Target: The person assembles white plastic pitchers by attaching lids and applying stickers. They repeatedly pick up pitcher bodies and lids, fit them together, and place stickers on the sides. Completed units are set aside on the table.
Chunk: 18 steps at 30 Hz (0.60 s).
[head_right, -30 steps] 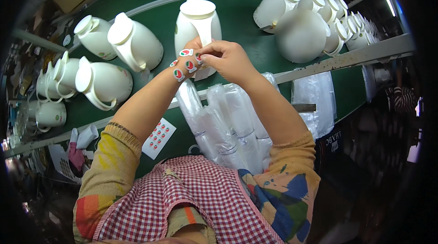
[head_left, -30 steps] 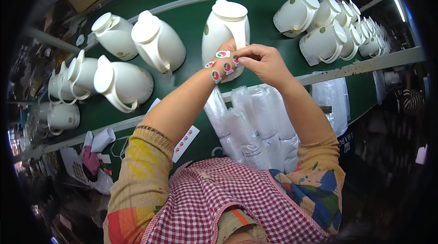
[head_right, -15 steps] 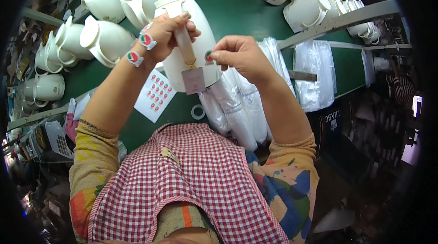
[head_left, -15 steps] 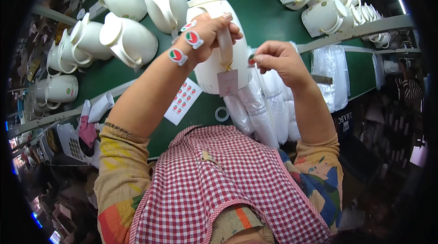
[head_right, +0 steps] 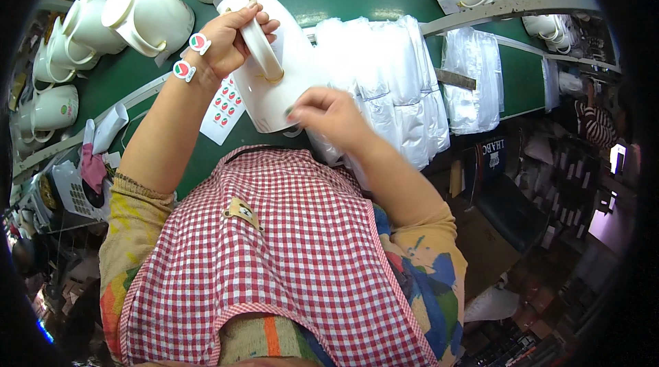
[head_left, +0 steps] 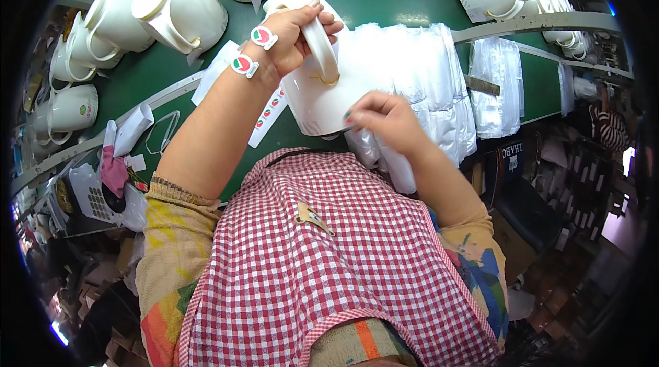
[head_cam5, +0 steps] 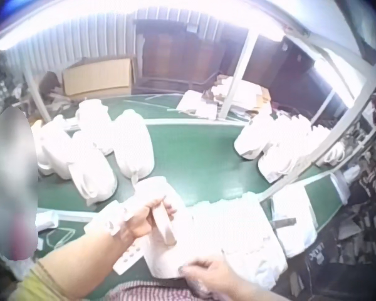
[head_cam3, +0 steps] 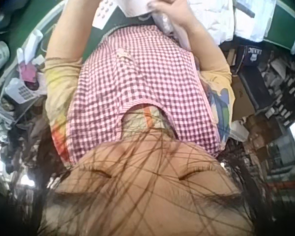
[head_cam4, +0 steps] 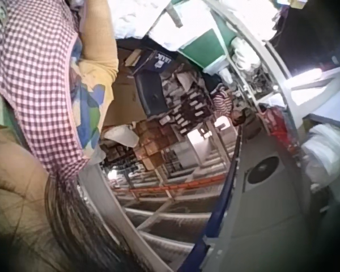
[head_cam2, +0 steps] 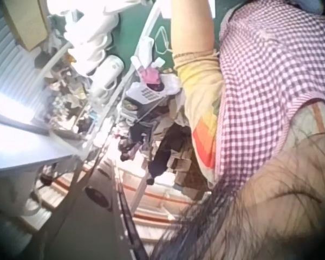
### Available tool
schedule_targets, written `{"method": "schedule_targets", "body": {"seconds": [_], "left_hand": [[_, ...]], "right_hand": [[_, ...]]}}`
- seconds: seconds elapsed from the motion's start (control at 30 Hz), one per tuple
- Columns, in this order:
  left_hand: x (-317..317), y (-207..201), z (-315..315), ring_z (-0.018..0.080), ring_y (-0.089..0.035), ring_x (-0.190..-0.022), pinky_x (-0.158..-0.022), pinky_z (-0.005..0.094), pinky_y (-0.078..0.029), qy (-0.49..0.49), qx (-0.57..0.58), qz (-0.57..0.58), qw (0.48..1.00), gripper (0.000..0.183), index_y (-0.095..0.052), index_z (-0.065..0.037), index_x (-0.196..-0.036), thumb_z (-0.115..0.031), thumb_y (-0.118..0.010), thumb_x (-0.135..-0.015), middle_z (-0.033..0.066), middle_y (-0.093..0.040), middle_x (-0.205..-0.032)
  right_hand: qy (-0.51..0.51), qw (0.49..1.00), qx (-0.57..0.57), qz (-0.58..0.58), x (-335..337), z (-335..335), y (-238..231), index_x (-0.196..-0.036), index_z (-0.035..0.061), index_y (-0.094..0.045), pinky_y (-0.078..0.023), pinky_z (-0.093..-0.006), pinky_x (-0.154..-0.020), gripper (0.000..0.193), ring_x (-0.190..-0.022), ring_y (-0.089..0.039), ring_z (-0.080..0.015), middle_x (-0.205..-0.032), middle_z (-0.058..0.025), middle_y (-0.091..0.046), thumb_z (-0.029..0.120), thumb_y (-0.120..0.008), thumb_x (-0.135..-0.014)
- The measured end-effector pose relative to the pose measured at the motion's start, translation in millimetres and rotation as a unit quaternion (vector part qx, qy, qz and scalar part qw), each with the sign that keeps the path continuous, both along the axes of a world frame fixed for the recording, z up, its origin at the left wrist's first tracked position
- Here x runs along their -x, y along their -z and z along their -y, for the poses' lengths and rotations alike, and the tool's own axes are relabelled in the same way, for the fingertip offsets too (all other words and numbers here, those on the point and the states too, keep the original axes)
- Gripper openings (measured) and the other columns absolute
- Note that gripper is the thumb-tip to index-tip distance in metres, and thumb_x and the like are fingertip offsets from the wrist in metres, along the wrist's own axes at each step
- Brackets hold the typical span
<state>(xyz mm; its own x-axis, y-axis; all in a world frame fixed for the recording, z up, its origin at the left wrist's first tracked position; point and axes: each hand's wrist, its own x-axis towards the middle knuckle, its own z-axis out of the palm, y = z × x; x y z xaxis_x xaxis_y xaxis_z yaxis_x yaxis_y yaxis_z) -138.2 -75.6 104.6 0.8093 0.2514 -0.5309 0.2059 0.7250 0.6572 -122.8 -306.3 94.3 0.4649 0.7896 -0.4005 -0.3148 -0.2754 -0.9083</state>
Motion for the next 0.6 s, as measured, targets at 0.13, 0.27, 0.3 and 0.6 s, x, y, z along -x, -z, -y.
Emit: {"method": "schedule_targets", "body": {"seconds": [0.13,0.27,0.3,0.6], "left_hand": [[-8.2,-0.1,-0.3,0.0265,-0.066,-0.097,-0.089,0.0384,-0.054,-0.007,-0.016,-0.002,1.000,0.021,-0.052,-0.001,-0.111,-0.015,-0.055,-0.096,0.0085,-0.063,-0.090],[-13.2,-1.5,3.2,0.0267,-0.066,-0.098,-0.090,0.0383,-0.054,-0.007,-0.030,-0.009,0.999,0.023,-0.052,-0.001,-0.113,-0.015,-0.055,-0.096,0.0087,-0.063,-0.091],[-14.8,-0.9,3.7,0.0267,-0.066,-0.098,-0.090,0.0384,-0.054,-0.005,-0.031,-0.008,0.999,0.023,-0.052,-0.001,-0.114,-0.015,-0.055,-0.096,0.0087,-0.063,-0.091],[-20.7,5.0,1.9,0.0276,-0.066,-0.098,-0.084,0.0382,-0.056,-0.012,-0.013,-0.007,1.000,0.021,-0.054,-0.001,-0.111,-0.014,-0.056,-0.096,0.0090,-0.064,-0.092]], "right_hand": [[-0.063,0.992,0.109,-0.016,-36.5,1.0,2.3,-0.083,0.0018,-0.068,-0.048,-0.0216,-0.060,0.006,-0.066,-0.059,-0.0073,-0.077,-0.0044,-0.066,0.008,-0.067,-0.082],[-0.069,0.990,0.109,0.059,-34.1,-25.5,-8.2,-0.081,-0.0003,-0.068,-0.047,-0.0232,-0.057,0.011,-0.062,-0.057,-0.0081,-0.071,-0.0030,-0.065,0.011,-0.068,-0.081],[-0.067,0.989,0.114,0.064,-34.5,-28.1,-5.7,-0.080,-0.0004,-0.068,-0.047,-0.0236,-0.057,0.011,-0.062,-0.057,-0.0084,-0.071,-0.0030,-0.065,0.011,-0.068,-0.080],[-0.067,0.956,0.166,0.231,-39.7,-39.8,6.3,-0.077,0.0040,-0.071,-0.050,-0.0292,-0.060,0.015,-0.061,-0.064,-0.0157,-0.071,-0.0072,-0.069,0.019,-0.068,-0.075]]}}
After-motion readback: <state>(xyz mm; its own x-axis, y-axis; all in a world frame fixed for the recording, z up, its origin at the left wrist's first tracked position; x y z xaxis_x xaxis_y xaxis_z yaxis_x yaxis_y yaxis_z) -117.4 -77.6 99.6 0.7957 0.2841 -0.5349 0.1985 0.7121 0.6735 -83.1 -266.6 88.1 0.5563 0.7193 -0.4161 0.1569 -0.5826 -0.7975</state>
